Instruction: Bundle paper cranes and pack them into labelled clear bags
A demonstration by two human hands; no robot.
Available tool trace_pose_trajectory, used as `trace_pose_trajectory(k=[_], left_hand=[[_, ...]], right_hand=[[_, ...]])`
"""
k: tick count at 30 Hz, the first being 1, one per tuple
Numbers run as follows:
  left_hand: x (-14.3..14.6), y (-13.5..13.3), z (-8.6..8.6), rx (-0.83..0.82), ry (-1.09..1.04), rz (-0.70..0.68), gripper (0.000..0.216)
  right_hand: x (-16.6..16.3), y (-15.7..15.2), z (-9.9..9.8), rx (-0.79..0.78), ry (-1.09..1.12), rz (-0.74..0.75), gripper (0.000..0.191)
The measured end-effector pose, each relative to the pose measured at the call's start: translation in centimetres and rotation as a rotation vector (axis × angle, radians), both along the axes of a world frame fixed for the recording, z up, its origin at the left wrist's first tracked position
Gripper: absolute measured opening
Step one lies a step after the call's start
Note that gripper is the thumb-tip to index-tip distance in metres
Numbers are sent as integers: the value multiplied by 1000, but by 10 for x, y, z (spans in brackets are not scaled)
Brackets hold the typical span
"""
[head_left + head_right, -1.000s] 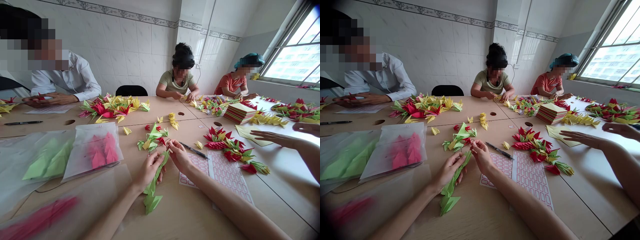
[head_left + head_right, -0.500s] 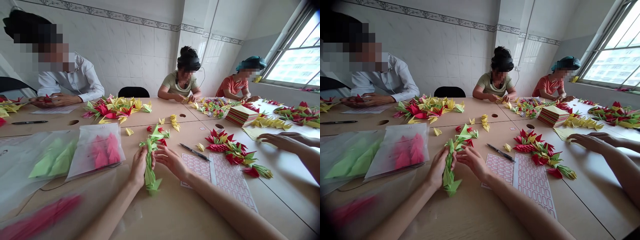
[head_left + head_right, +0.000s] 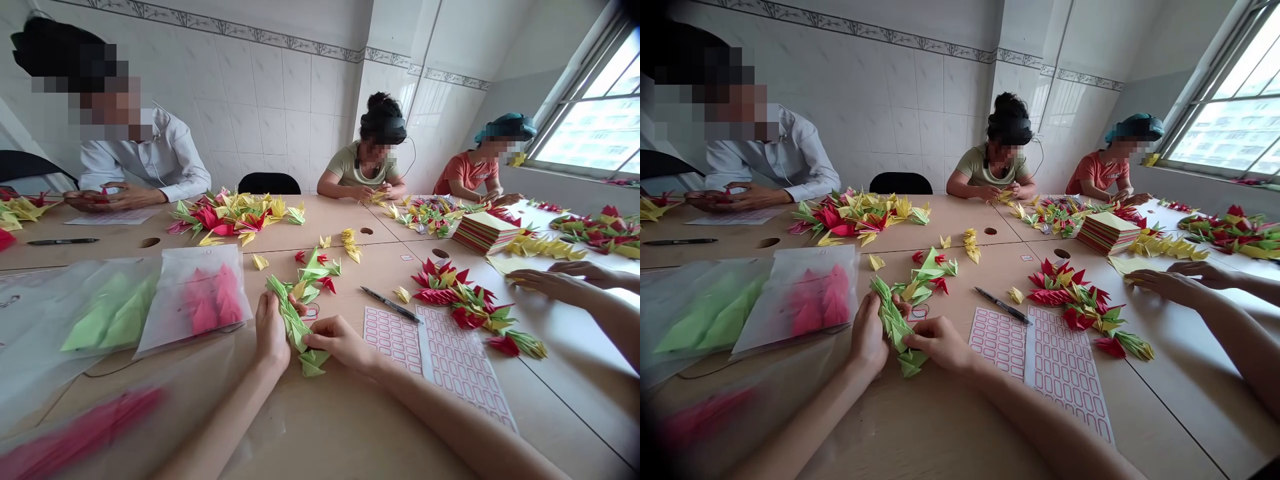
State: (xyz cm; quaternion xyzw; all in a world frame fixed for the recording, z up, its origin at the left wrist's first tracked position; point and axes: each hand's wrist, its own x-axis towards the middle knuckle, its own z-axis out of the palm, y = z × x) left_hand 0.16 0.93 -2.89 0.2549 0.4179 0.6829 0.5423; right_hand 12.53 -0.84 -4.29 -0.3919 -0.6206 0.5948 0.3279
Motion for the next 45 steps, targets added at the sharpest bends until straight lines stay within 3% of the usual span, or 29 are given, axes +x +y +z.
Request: trace_pose_trajectory(k=[7,15,19,28,36,45], left_hand=[[5,-4,3,56,-113,-44,17],[8,-8,3,48,-81,-10,9],[8,-8,5,60,-70,-46,9],[-8,5,15,-44,-72,-130,13],[-6,4,7,20,-8,-124,16],[2,-3,6,44,-23,-225,15]], right_hand=[[-3,1,-6,41,-13,-46,29],[-3,-1,-11,161,-46,-40,30],[-3,-1,-8,104,19,-52,34],[0,-4,9,-199,216,-13,36],[0,-1,0,-135,238,-17,40],[-2,-1,-3,-160,271,-15,39]])
